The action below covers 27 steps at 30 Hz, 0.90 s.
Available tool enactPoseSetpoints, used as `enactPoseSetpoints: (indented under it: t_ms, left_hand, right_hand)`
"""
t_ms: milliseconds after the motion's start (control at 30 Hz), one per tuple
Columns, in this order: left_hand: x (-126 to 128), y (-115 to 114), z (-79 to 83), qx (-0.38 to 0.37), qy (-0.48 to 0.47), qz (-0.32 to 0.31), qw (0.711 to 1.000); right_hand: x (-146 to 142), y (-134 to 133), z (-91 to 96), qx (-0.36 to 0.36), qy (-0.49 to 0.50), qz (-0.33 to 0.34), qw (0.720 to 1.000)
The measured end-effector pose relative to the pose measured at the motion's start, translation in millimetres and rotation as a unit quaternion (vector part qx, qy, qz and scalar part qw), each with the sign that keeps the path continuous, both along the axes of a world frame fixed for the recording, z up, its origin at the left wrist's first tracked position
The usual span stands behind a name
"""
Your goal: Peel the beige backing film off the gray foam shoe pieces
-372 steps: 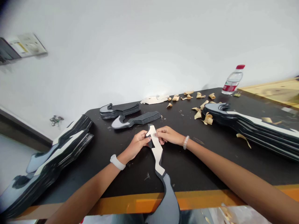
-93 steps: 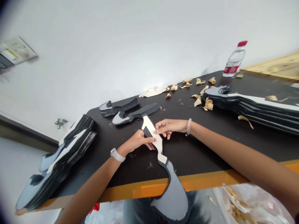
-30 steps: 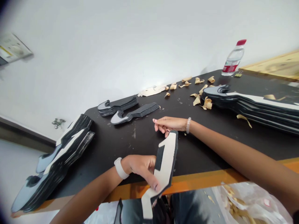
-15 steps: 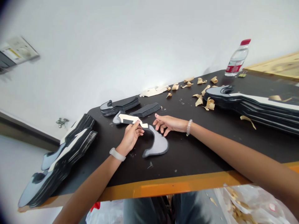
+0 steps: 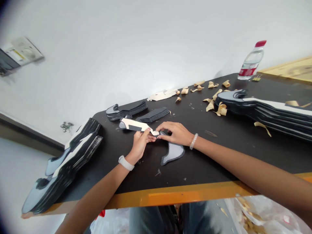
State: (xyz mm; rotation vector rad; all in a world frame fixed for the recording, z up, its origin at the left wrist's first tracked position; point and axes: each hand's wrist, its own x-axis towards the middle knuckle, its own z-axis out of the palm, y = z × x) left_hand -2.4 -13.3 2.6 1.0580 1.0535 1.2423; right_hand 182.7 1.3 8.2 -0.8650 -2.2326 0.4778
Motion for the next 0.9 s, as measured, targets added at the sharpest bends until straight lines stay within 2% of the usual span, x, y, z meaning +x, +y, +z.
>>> enactPoseSetpoints:
  t_ms: [67, 167, 333, 633, 767, 900]
  left_hand:
    - [0.7, -0.1, 0.4, 0.004, 0.007, 0.004, 1.0]
    - [1.5, -0.2, -0.2, 0.017, 0.024, 0.01, 1.0]
    - [1.9, -0.2, -3.9, 0.037, 0.051, -0.002, 0.998]
    - [0.9, -0.4, -6.2, 0.042, 0.043, -0.001, 0.998]
    - [0.9, -0.4, -5.9, 0.04, 0.039, 0.001, 0.998]
    - [1.0, -0.6, -3.9, 0.034, 0.036, -0.01, 0.999]
  right_hand:
    - [-1.2, -1.2, 1.2, 0.041, 0.009, 0.02, 0.999]
    - [-3.0, -2.6, 1.8, 0.041, 0.041, 0.024, 0.998]
    - [-4.2, -2.4, 0.7, -0.072, 0.118, -0.001, 0.99]
    - [-2.6, 5.9, -7.0, -0.226, 0.122, -0.002, 0.966]
    - [-2.5, 5.6, -5.7, -0.252, 0.129, 0.014, 0.959]
    - [-2.8, 4.4, -4.8, -0.235, 0.119, 0.02, 0.965]
